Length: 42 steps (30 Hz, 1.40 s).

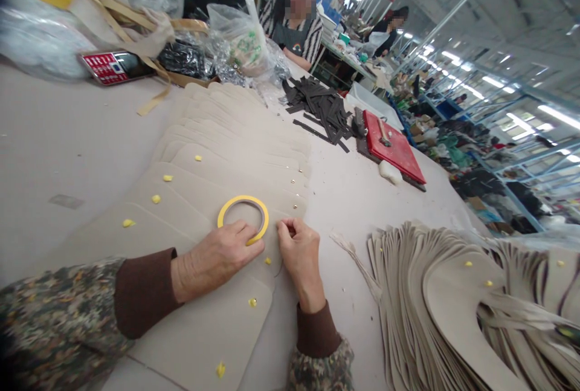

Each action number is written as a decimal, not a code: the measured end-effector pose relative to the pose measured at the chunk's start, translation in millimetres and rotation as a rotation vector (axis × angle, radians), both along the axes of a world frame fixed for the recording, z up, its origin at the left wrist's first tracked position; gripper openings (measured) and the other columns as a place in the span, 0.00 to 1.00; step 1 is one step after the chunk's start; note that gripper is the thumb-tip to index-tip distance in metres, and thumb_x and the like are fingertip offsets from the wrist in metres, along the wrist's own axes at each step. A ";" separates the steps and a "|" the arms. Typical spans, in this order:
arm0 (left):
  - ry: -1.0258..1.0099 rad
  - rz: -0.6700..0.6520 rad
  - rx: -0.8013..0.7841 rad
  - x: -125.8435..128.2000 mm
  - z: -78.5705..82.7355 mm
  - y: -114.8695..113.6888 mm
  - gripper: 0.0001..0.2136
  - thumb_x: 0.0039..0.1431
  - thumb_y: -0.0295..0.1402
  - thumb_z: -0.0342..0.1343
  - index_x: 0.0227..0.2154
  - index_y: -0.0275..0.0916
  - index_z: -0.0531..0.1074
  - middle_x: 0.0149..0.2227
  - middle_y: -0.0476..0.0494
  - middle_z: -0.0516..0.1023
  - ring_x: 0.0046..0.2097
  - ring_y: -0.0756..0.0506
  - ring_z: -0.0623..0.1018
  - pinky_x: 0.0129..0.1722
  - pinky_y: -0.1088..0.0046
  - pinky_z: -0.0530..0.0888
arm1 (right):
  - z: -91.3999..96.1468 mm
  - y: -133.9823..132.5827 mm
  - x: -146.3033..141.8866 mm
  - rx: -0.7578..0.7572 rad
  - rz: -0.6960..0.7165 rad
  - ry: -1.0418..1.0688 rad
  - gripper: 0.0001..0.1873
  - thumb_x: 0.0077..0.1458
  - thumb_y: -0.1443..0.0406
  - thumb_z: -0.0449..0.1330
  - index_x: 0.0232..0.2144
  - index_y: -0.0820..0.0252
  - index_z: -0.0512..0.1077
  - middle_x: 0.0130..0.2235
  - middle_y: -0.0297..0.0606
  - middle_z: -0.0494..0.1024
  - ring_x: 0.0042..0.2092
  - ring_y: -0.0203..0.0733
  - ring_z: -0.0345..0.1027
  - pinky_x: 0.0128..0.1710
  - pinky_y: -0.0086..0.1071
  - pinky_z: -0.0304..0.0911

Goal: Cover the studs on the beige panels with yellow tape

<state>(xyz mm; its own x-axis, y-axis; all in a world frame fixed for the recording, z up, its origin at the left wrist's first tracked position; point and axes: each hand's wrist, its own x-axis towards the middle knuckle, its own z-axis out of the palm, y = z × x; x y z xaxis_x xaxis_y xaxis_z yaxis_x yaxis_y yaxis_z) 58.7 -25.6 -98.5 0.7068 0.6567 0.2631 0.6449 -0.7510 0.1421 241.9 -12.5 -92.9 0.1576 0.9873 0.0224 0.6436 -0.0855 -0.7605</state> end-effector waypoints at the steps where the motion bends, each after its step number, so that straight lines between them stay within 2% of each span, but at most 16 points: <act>1: 0.003 0.002 -0.006 -0.3 0.2 -0.3 0.06 0.64 0.24 0.50 0.32 0.39 0.68 0.32 0.42 0.73 0.33 0.41 0.72 0.31 0.65 0.72 | 0.8 1.3 -1.2 0.015 0.005 -0.039 0.11 0.51 0.58 0.60 0.25 0.58 0.76 0.24 0.35 0.78 0.26 0.39 0.70 0.30 0.32 0.65; 4: 0.010 0.005 -0.018 -0.9 0.0 -0.6 0.07 0.64 0.23 0.49 0.32 0.39 0.68 0.33 0.41 0.73 0.34 0.41 0.72 0.30 0.65 0.72 | 0.7 4.5 -2.7 0.039 0.002 -0.113 0.09 0.49 0.59 0.60 0.25 0.57 0.75 0.24 0.36 0.79 0.26 0.41 0.71 0.32 0.33 0.64; 7: 0.010 0.008 -0.023 -1.2 -0.5 -0.4 0.07 0.64 0.23 0.48 0.33 0.38 0.68 0.33 0.41 0.73 0.34 0.40 0.72 0.30 0.65 0.71 | -2.8 4.1 0.9 0.048 -0.032 -0.131 0.14 0.49 0.59 0.62 0.37 0.59 0.74 0.21 0.32 0.77 0.24 0.42 0.71 0.30 0.33 0.65; 9: 0.007 0.015 -0.024 -1.4 -0.4 -0.3 0.07 0.64 0.22 0.48 0.33 0.38 0.68 0.32 0.41 0.73 0.34 0.40 0.72 0.30 0.66 0.71 | -5.6 0.6 5.9 0.042 -0.046 -0.115 0.16 0.52 0.58 0.62 0.41 0.61 0.72 0.19 0.30 0.76 0.22 0.41 0.71 0.26 0.32 0.66; 12: 0.001 0.020 -0.025 -1.9 0.5 -0.7 0.07 0.63 0.22 0.49 0.32 0.39 0.68 0.32 0.41 0.73 0.34 0.40 0.72 0.30 0.66 0.70 | -8.1 -8.3 12.6 0.038 -0.020 -0.088 0.13 0.59 0.56 0.55 0.35 0.60 0.72 0.22 0.34 0.78 0.22 0.40 0.73 0.24 0.30 0.67; 15: -0.001 0.008 -0.023 -2.2 1.4 -1.1 0.06 0.62 0.22 0.50 0.32 0.39 0.68 0.32 0.41 0.73 0.34 0.40 0.72 0.32 0.65 0.71 | -9.2 -14.7 11.3 0.087 0.022 -0.135 0.13 0.58 0.58 0.57 0.32 0.59 0.76 0.29 0.39 0.82 0.30 0.42 0.76 0.33 0.33 0.69; 18: -0.003 -0.005 -0.019 -2.2 1.5 -0.9 0.07 0.62 0.22 0.49 0.33 0.39 0.69 0.32 0.41 0.73 0.34 0.40 0.73 0.33 0.64 0.70 | -10.7 -12.5 2.1 0.145 0.045 -0.227 0.12 0.57 0.60 0.57 0.30 0.59 0.78 0.33 0.42 0.82 0.34 0.43 0.75 0.39 0.35 0.67; 25: -0.057 -0.005 -0.013 -7.6 2.5 2.0 0.09 0.62 0.20 0.47 0.34 0.38 0.69 0.31 0.44 0.72 0.31 0.43 0.72 0.31 0.67 0.69 | -5.0 -1.8 -2.1 0.127 0.094 -0.342 0.12 0.57 0.63 0.57 0.26 0.60 0.77 0.28 0.40 0.80 0.29 0.40 0.71 0.34 0.32 0.62; 30: -0.129 -0.004 0.008 -15.8 9.9 9.2 0.09 0.64 0.22 0.46 0.36 0.38 0.70 0.33 0.44 0.72 0.34 0.43 0.74 0.34 0.68 0.71 | 8.9 -22.6 8.8 0.026 0.239 -0.291 0.09 0.52 0.65 0.63 0.21 0.56 0.77 0.21 0.30 0.77 0.23 0.36 0.68 0.25 0.27 0.58; 32: -0.176 -0.013 0.001 -16.9 10.8 10.4 0.09 0.66 0.23 0.46 0.39 0.38 0.71 0.33 0.45 0.73 0.35 0.44 0.75 0.34 0.70 0.72 | 12.4 -31.6 9.9 0.023 0.250 -0.250 0.07 0.52 0.65 0.63 0.24 0.56 0.78 0.21 0.30 0.77 0.22 0.36 0.68 0.24 0.27 0.59; 34: -0.277 -0.030 -0.020 -16.3 9.0 9.8 0.10 0.67 0.24 0.45 0.42 0.38 0.71 0.34 0.46 0.75 0.35 0.46 0.76 0.33 0.72 0.73 | 14.9 -38.0 8.9 0.067 0.204 -0.200 0.07 0.56 0.63 0.61 0.31 0.58 0.79 0.27 0.33 0.81 0.27 0.37 0.72 0.28 0.28 0.65; 36: -0.394 -0.061 -0.043 -14.8 5.5 8.1 0.12 0.68 0.25 0.45 0.50 0.38 0.69 0.37 0.45 0.77 0.37 0.46 0.78 0.36 0.72 0.75 | 16.9 -41.6 6.4 0.177 0.178 -0.126 0.10 0.59 0.62 0.59 0.39 0.60 0.78 0.34 0.38 0.82 0.33 0.38 0.74 0.34 0.30 0.69; 39: -0.488 -0.074 -0.042 -12.9 0.7 5.3 0.18 0.69 0.26 0.45 0.60 0.37 0.59 0.45 0.39 0.80 0.45 0.45 0.80 0.43 0.68 0.78 | 17.6 -43.1 1.6 0.394 0.291 -0.070 0.09 0.61 0.67 0.58 0.43 0.59 0.76 0.38 0.39 0.81 0.35 0.37 0.74 0.37 0.31 0.70; 42: -0.507 -0.063 -0.028 -12.0 -0.8 3.4 0.18 0.68 0.26 0.47 0.60 0.34 0.58 0.50 0.35 0.79 0.47 0.43 0.81 0.44 0.67 0.79 | 13.7 -42.0 -3.0 0.520 0.411 -0.159 0.11 0.61 0.72 0.56 0.44 0.59 0.74 0.39 0.41 0.80 0.38 0.38 0.73 0.40 0.32 0.71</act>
